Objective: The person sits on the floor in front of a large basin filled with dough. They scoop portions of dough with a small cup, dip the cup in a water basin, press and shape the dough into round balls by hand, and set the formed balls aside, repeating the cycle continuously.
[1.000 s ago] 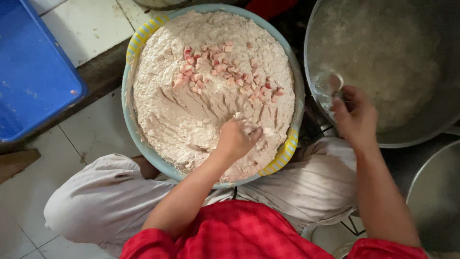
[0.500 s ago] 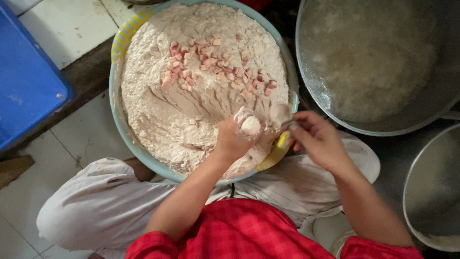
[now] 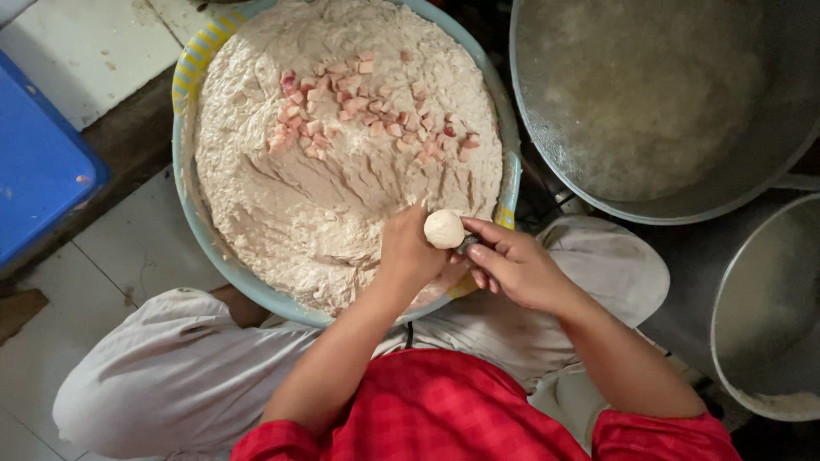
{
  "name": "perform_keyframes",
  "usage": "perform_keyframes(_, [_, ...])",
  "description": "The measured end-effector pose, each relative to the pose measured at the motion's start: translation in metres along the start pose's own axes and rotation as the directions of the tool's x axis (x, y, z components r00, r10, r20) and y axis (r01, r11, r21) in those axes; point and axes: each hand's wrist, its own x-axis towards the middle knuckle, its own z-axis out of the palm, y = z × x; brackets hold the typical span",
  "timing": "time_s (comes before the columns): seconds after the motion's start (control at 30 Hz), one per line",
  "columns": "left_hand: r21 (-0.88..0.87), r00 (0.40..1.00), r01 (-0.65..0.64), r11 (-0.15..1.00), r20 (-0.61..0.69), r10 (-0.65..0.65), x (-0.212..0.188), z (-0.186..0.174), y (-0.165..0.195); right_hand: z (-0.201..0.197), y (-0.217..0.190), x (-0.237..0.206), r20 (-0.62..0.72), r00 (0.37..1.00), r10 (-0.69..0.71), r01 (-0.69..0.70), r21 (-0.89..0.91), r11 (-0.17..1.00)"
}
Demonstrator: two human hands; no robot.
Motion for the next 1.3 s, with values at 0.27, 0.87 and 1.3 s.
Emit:
perform_keyframes(0.27, [0.25, 0.987, 0.137, 0.959, 0.044, -0.153, -0.005, -0.03, -0.015, -0.049, 0.003, 0.013, -0.185, 0.981, -0.062, 0.083, 0.112, 0.99])
perform_keyframes(0.87, [0.018, 0.964, -0.225, 0.974, 0.15, 0.219, -0.005, -0.013, 0.004, -0.134, -0.015, 0.034, -0.427, 0.538, -0.727, 0.04, -0.848, 0.528])
perform_keyframes(1.3, [-0.322, 0.999, -0.039, 0.946, 0.006, 0.044, 0.002, -0.02, 0.016, -0.019, 0.003, -0.016, -0.218, 0.952, -0.216, 0.189, -0.135, 0.973])
